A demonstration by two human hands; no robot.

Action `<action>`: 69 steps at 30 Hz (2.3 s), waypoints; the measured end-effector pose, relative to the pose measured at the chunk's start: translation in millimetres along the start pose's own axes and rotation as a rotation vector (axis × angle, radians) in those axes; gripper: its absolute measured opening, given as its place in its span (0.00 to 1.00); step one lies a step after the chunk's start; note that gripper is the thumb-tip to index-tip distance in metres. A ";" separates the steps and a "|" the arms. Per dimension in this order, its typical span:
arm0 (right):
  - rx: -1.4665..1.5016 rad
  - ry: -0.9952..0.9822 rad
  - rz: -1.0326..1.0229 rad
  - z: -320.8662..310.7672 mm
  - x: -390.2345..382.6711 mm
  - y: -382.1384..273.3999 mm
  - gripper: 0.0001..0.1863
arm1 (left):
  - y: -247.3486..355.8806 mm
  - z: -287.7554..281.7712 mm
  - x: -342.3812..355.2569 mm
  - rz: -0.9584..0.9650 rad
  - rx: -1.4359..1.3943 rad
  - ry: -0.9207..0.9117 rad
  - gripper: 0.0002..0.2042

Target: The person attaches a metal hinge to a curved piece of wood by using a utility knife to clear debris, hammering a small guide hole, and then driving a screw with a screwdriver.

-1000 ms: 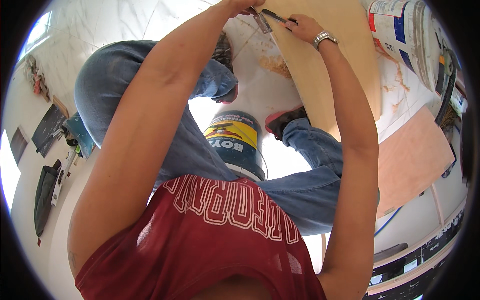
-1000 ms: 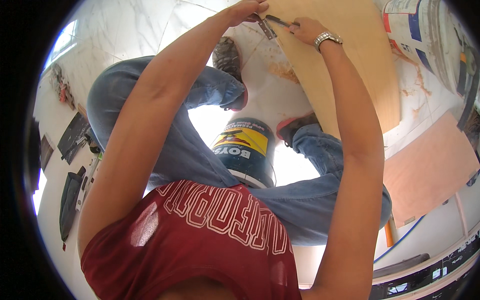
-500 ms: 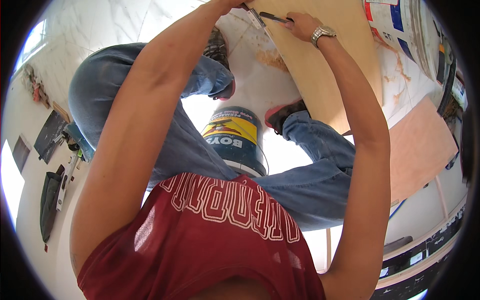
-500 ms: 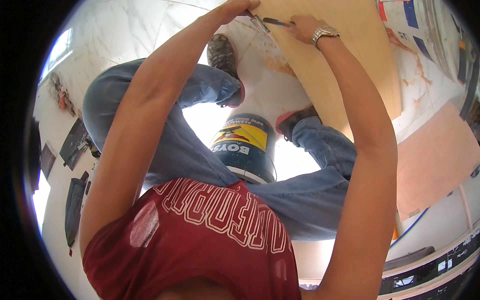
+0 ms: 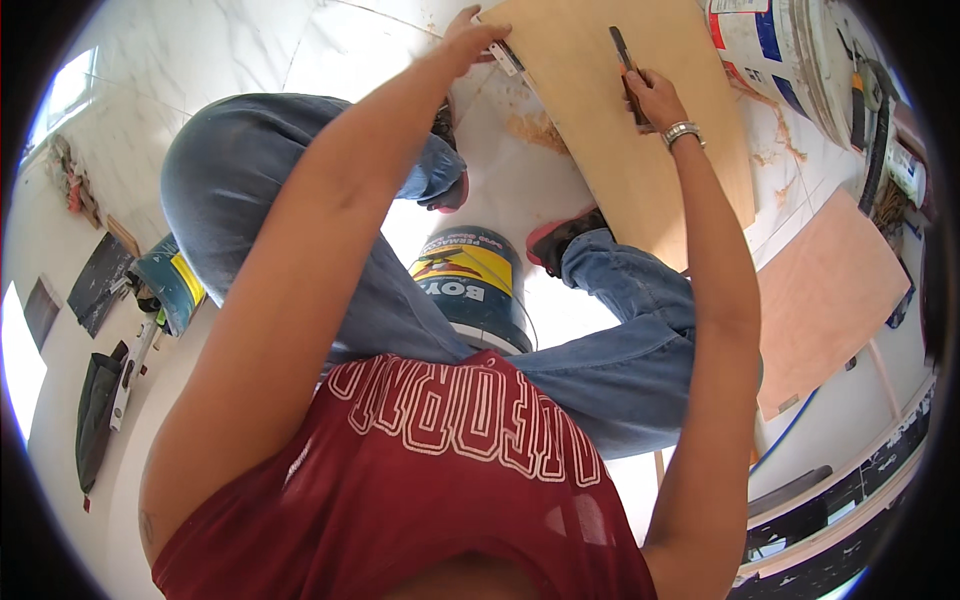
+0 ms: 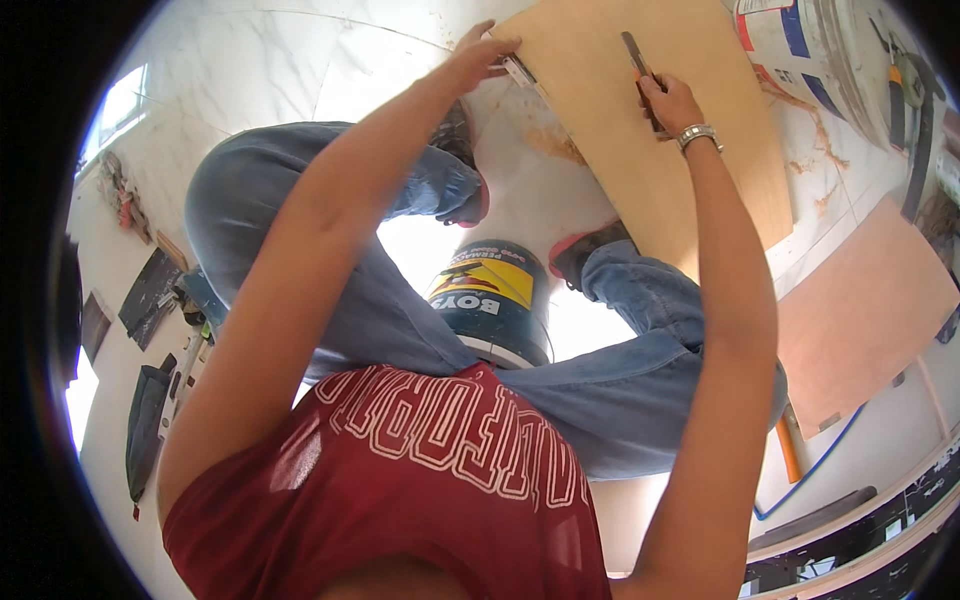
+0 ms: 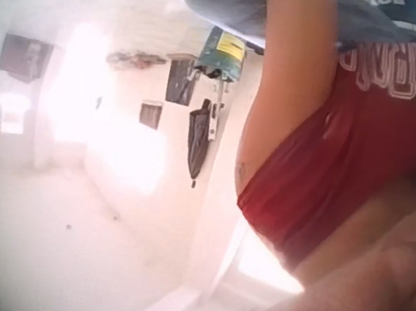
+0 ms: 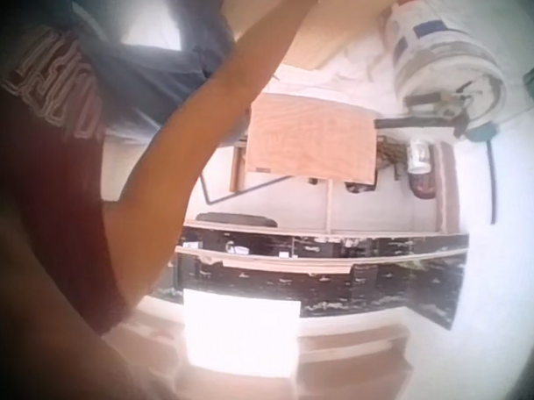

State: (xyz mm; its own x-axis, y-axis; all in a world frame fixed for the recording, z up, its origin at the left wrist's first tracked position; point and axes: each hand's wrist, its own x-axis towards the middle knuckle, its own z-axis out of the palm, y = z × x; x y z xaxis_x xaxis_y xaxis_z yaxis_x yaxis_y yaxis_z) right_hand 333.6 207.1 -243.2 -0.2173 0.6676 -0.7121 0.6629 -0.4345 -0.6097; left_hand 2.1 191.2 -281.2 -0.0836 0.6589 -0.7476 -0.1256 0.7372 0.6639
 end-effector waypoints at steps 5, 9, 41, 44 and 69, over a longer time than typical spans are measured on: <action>0.352 0.187 0.056 39.7 6.3 18.9 0.20 | -30.9 31.9 -21.7 0.107 0.110 0.408 0.31; 0.358 0.254 0.076 34.1 -3.8 38.0 0.21 | -33.7 33.3 -59.3 0.660 1.044 0.425 0.24; 0.325 0.027 0.044 62.3 -15.7 15.4 0.18 | -49.5 25.1 -34.9 -0.056 0.034 0.058 0.27; 0.423 -0.082 0.136 67.2 -17.1 -0.9 0.17 | -59.8 26.2 -23.2 0.079 -0.109 0.047 0.28; 0.018 0.263 0.003 -83.1 -208.6 -76.5 0.12 | 33.1 65.6 -97.3 -0.015 -0.326 -0.116 0.11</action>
State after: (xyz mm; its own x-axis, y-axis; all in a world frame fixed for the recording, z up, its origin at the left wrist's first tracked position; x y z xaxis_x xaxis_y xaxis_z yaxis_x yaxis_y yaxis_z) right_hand 387.7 151.4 -19.1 -0.0203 0.7996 -0.6001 0.6495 -0.4458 -0.6159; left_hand 70.9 161.3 -185.2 0.0309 0.6748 -0.7373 -0.4365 0.6727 0.5974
